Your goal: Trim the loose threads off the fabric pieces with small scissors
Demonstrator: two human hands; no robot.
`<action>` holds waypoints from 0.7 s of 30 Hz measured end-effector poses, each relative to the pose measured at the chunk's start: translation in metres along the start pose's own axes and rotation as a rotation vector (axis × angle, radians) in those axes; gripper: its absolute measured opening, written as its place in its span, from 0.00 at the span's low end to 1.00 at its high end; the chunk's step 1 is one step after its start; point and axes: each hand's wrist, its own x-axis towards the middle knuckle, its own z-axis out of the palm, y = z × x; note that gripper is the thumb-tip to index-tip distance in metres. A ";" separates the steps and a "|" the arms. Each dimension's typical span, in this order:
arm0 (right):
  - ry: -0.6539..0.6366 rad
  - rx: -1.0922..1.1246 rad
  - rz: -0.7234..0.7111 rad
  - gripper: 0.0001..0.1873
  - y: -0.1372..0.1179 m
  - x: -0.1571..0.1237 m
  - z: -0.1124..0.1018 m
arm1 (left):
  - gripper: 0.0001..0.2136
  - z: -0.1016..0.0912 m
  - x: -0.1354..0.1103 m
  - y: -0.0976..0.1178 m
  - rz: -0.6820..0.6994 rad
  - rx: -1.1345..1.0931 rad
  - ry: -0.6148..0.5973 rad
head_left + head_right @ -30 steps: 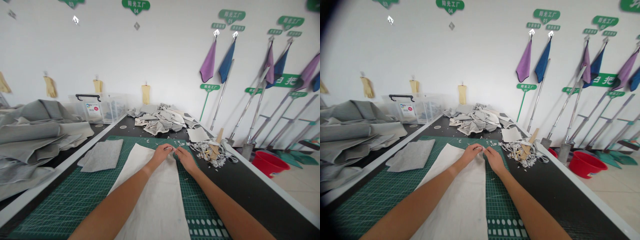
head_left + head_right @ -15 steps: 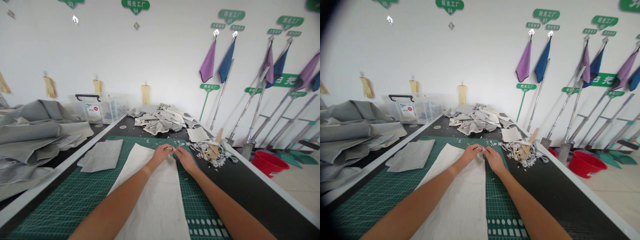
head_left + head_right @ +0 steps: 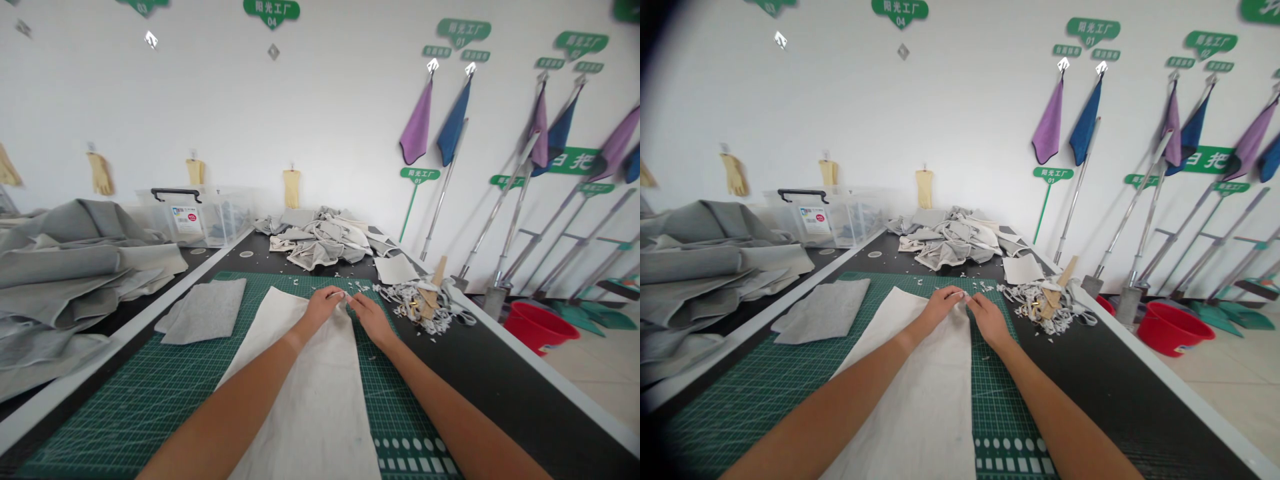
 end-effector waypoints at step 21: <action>-0.001 -0.055 -0.047 0.23 0.000 -0.001 0.000 | 0.11 0.000 -0.001 -0.002 0.005 0.006 -0.038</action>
